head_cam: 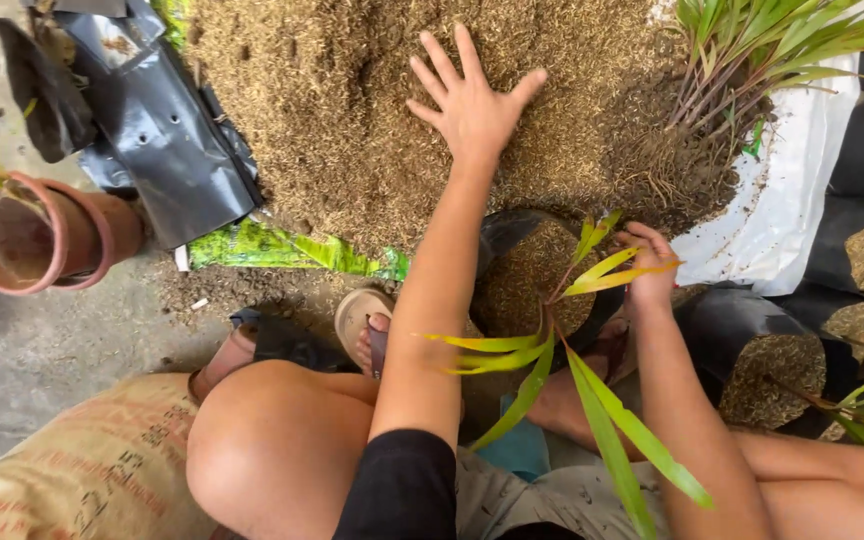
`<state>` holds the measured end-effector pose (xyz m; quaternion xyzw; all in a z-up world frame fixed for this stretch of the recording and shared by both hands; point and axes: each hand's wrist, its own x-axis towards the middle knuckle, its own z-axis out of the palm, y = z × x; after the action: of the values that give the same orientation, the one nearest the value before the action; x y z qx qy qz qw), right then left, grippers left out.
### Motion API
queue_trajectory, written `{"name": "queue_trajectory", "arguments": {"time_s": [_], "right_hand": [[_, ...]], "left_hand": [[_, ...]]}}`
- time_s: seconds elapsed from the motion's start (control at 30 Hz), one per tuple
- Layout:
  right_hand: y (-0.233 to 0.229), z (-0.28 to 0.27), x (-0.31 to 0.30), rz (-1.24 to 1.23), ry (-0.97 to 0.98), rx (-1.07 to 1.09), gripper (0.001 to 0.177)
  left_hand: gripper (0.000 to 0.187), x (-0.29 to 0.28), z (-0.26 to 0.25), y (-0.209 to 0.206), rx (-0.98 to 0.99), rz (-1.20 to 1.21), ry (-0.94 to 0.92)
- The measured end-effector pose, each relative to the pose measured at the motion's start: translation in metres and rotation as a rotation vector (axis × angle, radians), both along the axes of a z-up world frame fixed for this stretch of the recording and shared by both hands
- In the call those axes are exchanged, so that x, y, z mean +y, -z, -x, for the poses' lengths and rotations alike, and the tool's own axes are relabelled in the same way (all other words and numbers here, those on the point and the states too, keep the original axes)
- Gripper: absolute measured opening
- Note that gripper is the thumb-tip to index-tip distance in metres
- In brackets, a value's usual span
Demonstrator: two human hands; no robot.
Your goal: The person sits cross-legged and plants a small green plant into a black plastic bag filled with soil. They use their hands to scoop soil from a large pile and pack it around the plant's base, repeating the process to fill the bag.
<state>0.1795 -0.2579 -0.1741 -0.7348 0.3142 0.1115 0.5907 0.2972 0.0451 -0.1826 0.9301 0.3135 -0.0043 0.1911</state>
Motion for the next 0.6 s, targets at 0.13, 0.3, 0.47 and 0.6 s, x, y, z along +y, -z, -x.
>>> {"name": "queue_trajectory", "arguments": {"time_s": [0.13, 0.3, 0.47, 0.6], "right_hand": [[0.028, -0.002, -0.008, -0.086, -0.005, 0.024, 0.026], [0.054, -0.004, -0.017, -0.081, -0.009, -0.009, 0.019], [0.03, -0.01, 0.011, 0.048, -0.009, 0.129, 0.025], [0.013, -0.011, 0.018, -0.024, 0.0, 0.091, 0.029]], "left_hand": [[0.134, 0.013, -0.029, -0.033, 0.131, -0.188, 0.208], [0.111, 0.018, -0.054, -0.074, 0.328, -0.21, 0.715], [0.069, 0.016, -0.036, -0.043, 0.12, -0.404, 0.797], [0.049, 0.031, -0.007, -0.052, 0.242, -0.272, 0.897]]}}
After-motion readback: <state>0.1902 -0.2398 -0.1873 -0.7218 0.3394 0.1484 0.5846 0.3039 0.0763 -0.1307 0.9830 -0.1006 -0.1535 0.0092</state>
